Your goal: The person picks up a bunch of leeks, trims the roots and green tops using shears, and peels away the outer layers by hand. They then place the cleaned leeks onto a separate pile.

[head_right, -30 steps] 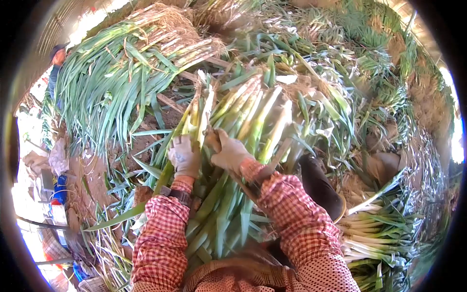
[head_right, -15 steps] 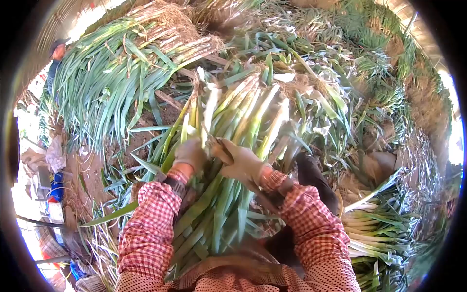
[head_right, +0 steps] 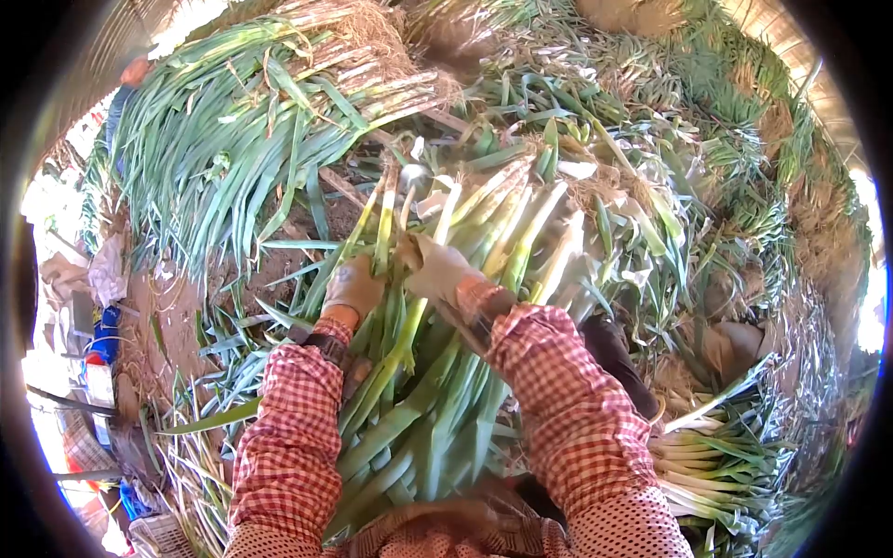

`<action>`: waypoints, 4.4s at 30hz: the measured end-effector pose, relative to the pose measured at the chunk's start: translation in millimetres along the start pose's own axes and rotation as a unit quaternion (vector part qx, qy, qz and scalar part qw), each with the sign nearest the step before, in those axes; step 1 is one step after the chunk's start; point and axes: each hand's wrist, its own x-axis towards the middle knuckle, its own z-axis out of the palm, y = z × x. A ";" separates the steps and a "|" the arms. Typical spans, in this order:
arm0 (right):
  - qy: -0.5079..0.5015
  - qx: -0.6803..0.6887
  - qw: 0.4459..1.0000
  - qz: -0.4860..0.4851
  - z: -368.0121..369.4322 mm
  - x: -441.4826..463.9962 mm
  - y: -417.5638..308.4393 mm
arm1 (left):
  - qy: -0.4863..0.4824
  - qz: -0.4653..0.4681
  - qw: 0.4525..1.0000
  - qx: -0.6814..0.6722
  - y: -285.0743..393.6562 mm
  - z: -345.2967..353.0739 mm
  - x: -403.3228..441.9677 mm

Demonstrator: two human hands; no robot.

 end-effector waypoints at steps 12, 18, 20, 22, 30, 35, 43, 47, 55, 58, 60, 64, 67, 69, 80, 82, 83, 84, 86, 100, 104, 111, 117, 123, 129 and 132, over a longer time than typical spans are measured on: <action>-0.084 0.014 0.996 0.001 -22.3 -59.2 -29.8 | 0.006 -0.024 0.997 -0.066 -16.5 -1.2 22.4; -0.028 -0.040 0.998 0.027 -14.0 21.6 -22.7 | 0.124 -0.034 0.992 0.005 -24.7 3.6 51.5; -0.030 -0.018 0.997 0.069 -17.1 48.2 -25.1 | 0.029 -0.087 0.996 -0.006 -21.8 0.7 61.5; -0.012 0.002 0.998 0.055 -9.0 84.9 -7.8 | 0.024 -0.084 0.996 0.000 -23.5 1.3 67.5; -0.055 0.090 0.994 0.005 -37.3 3.4 -21.2 | 0.027 -0.020 0.989 -0.146 -14.7 -11.5 58.1; -0.056 0.030 0.998 -0.019 -35.5 -82.8 -24.2 | -0.078 0.005 0.992 -0.098 35.5 -15.2 23.2; -0.019 0.035 0.996 0.075 -44.5 -68.9 -17.1 | -0.078 -0.023 0.995 -0.063 44.9 -4.7 11.0; -0.059 -0.032 0.995 0.078 -45.8 -86.0 -4.7 | -0.098 -0.038 0.992 -0.075 52.8 -9.9 9.7; 0.073 0.021 0.993 0.090 -27.4 27.7 19.2 | -0.117 -0.037 0.992 -0.013 67.8 -25.0 2.4; 0.059 -0.006 0.993 0.098 -37.1 34.1 29.3 | -0.111 0.018 0.993 -0.017 55.9 -19.7 7.4; -0.001 0.109 0.989 0.100 -54.0 -24.7 -10.4 | -0.128 0.055 0.988 -0.071 34.9 -19.5 8.9; -0.087 0.163 0.981 0.058 -35.5 -110.3 -10.3 | -0.111 0.028 0.960 -0.257 -9.3 8.7 27.1; -0.097 0.055 0.994 0.010 -23.0 -145.9 -30.2 | -0.040 0.031 0.977 -0.208 -3.1 21.6 24.8; -0.083 0.068 0.994 0.031 -20.7 -144.0 -25.7 | -0.010 0.038 0.986 -0.160 9.4 16.6 15.4; -0.027 0.034 0.999 0.033 -21.3 -101.6 -19.7 | -0.009 0.015 0.990 -0.142 31.3 -1.0 -4.4; -0.022 0.029 0.998 0.059 -22.5 -80.3 -13.8 | 0.004 -0.020 0.995 -0.100 27.2 15.7 -0.3; -0.031 0.059 0.994 0.083 -23.8 -68.5 -13.5 | 0.008 -0.046 0.995 -0.089 28.0 17.8 2.2; -0.024 0.039 0.996 0.078 -21.7 -49.4 -4.8 | 0.003 -0.037 0.999 -0.035 27.5 19.6 3.8; -0.004 0.018 0.997 0.068 -21.5 -22.5 -8.3 | 0.008 -0.044 0.999 0.009 32.2 19.5 4.0; 0.012 0.073 0.997 -0.001 -39.3 -74.9 8.0 | -0.081 -0.092 0.992 0.016 35.3 -5.7 10.0; 0.065 0.151 0.985 0.054 -49.8 -183.5 27.5 | 0.071 -0.012 0.993 0.091 49.1 -31.2 -6.8; 0.153 0.293 0.942 0.052 -14.6 -235.6 67.3 | -0.100 0.123 0.969 0.192 140.1 -4.9 -46.4; 0.197 0.278 0.929 0.146 -10.6 -256.7 94.2 | -0.078 0.142 0.965 0.207 156.3 16.5 -72.5; 0.252 0.293 0.914 0.124 -6.4 -262.9 124.9 | -0.031 0.177 0.954 0.241 154.6 29.0 -79.5; 0.304 0.323 0.879 0.174 8.1 -263.2 189.7 | -0.126 0.153 0.957 0.213 166.0 -33.8 -45.0; 0.197 0.272 0.918 0.211 -7.9 -276.0 176.2 | -0.122 0.197 0.962 0.146 216.5 -119.3 -42.1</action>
